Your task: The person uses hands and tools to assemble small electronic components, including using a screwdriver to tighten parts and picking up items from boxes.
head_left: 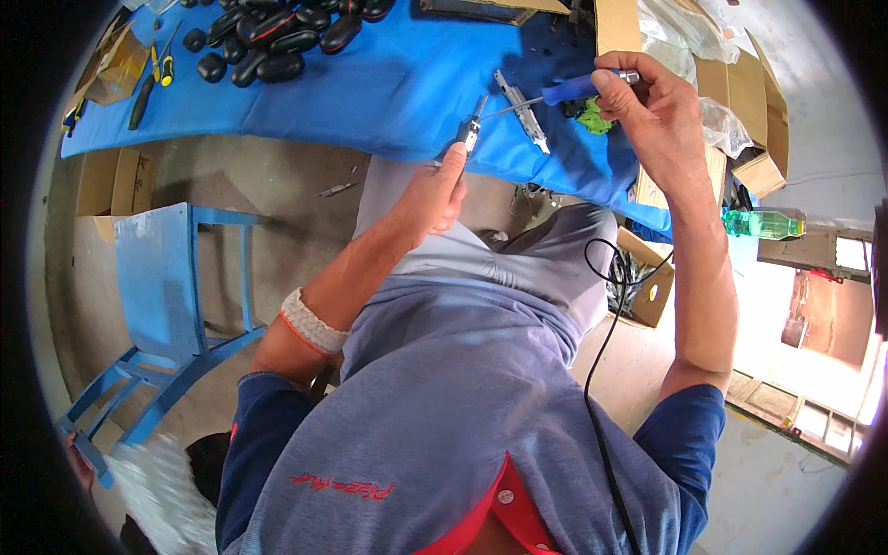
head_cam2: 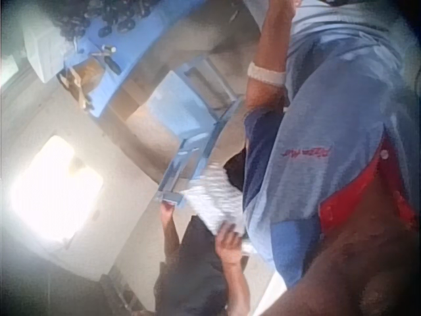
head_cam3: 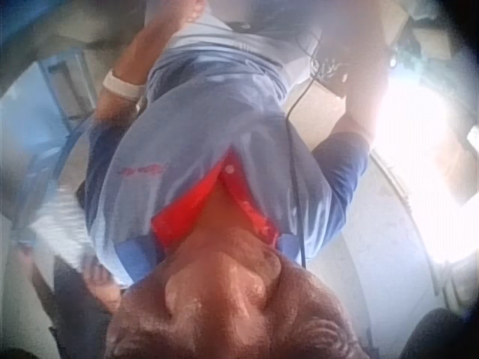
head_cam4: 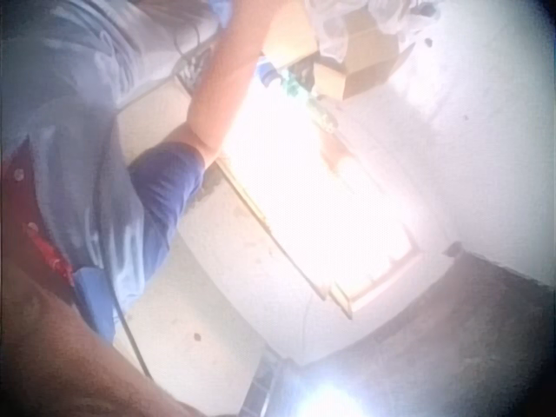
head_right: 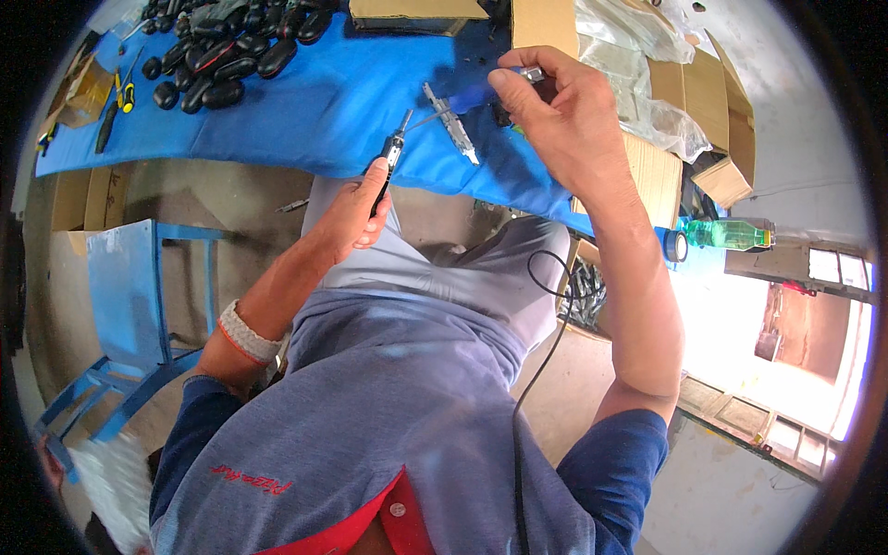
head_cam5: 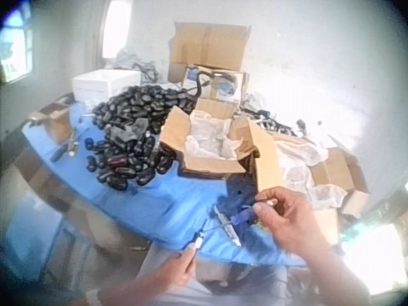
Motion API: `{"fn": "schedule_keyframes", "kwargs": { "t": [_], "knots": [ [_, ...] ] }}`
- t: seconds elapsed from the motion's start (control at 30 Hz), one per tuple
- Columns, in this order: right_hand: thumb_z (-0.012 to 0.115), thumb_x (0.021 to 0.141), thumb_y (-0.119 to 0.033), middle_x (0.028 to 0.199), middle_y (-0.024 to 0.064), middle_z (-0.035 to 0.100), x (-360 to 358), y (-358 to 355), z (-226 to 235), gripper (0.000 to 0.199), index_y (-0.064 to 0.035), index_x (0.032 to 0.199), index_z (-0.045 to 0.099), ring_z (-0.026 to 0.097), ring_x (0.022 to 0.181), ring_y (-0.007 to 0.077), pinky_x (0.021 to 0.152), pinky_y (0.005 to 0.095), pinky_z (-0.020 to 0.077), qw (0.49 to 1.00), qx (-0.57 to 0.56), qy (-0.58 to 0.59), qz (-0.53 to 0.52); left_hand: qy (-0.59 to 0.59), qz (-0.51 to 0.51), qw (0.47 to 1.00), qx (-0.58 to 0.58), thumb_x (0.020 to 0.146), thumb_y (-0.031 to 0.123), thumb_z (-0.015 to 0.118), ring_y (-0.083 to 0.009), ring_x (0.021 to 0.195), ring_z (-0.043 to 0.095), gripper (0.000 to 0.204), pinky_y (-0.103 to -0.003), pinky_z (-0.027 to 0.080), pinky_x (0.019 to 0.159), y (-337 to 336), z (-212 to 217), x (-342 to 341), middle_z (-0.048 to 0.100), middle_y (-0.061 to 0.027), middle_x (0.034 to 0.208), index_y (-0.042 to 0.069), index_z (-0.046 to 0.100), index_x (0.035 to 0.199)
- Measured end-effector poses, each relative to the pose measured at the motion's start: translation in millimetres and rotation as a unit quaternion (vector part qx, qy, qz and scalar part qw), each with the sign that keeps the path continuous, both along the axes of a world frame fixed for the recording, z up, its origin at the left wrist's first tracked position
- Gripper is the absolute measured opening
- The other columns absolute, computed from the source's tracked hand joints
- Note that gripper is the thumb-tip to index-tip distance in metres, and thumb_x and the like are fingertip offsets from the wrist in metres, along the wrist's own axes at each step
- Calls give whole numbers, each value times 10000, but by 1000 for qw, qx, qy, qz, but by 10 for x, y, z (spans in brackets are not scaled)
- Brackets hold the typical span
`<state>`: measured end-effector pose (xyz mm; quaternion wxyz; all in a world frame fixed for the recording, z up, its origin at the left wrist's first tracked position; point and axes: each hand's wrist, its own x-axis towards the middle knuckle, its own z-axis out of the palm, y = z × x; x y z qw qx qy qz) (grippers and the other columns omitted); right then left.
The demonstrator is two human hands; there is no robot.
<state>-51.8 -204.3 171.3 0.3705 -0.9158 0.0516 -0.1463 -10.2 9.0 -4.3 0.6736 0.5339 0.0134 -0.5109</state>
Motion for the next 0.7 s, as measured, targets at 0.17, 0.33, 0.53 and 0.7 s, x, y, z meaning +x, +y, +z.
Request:
{"fn": "schedule_keyframes", "kwargs": {
  "t": [0.17, 0.33, 0.53, 0.7],
  "knots": [
    [576, 938, -322, 628, 110, 589, 2, 101, 43, 320, -7, 977, 614, 616, 629, 177, 582, 325, 476, 997, -38, 40, -60, 0, 6, 1000, 0, 905, 666, 391, -73, 363, 212, 619, -268, 130, 347, -19, 27, -15, 267, 42, 468, 142, 341, 580],
    [571, 935, -325, 639, 129, 583, 38, 55, 26, 306, -26, 997, 596, 607, 618, 201, 578, 357, 458, 980, -195, 3, -42, 6, 7, 1000, -3, 903, 676, 378, -79, 362, 207, 634, -278, 122, 352, -23, 6, -11, 256, 41, 467, 151, 314, 552],
    [597, 918, -279, 652, 104, 579, 14, 43, 38, 263, -27, 995, 593, 551, 587, 188, 585, 334, 443, 994, -112, -13, 15, 3, 5, 1000, -5, 901, 679, 381, -79, 359, 209, 637, -277, 123, 350, -28, 14, -14, 260, 40, 468, 150, 315, 551],
    [598, 903, -206, 693, 80, 569, 21, 95, 44, 205, -40, 1024, 598, 521, 584, 162, 576, 297, 437, 992, -124, -20, 9, 3, 12, 1000, 1, 902, 675, 382, -77, 357, 208, 628, -274, 121, 350, -30, 19, -19, 260, 40, 467, 147, 328, 566]
  ]
}}
